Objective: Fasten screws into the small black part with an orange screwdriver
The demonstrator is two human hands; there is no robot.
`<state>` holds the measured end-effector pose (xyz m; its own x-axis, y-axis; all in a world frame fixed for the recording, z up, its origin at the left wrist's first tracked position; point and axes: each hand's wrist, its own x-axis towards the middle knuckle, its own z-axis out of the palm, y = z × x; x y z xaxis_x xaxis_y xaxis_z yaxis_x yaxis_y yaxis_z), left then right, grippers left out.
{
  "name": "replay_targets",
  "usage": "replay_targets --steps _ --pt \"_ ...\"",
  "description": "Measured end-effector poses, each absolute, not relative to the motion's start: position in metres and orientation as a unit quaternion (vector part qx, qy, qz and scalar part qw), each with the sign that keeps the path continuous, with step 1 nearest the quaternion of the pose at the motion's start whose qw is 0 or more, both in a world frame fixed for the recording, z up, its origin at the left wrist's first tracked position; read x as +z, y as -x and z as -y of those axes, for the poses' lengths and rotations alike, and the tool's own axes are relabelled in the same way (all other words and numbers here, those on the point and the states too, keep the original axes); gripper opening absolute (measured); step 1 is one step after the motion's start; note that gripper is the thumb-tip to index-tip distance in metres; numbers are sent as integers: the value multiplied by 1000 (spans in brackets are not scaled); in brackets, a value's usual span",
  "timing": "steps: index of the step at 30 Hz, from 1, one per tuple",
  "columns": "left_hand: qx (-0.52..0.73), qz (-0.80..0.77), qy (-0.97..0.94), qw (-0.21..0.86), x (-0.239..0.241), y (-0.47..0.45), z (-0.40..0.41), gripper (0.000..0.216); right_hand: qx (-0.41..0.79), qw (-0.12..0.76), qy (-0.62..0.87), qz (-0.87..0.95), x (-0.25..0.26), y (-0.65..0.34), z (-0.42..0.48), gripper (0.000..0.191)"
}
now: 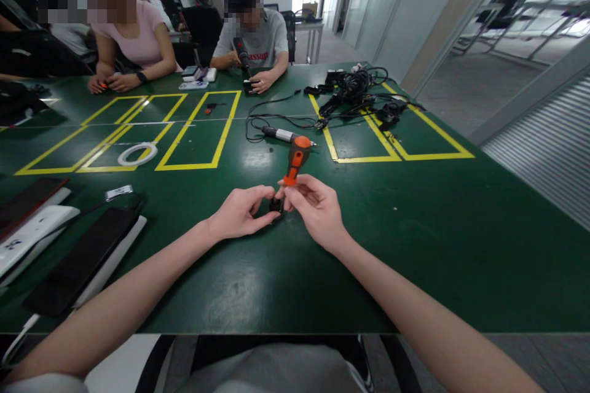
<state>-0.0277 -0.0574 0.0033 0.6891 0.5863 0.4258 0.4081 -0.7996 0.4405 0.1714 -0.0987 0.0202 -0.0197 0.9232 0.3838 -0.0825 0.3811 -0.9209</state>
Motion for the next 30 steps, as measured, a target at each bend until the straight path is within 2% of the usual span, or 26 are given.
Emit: replay_targets --steps 9,15,23,30 --pt "252 -280 -917 134 5 28 58 24 392 601 387 580 23 -172 100 32" --pt "257 -270 -921 117 3 29 57 24 416 593 374 579 22 -172 100 35" --pt "240 -280 -921 128 5 28 58 25 391 588 401 583 22 -174 101 35" --pt "278 -297 -897 175 1 29 59 35 427 584 376 579 20 -174 101 36"
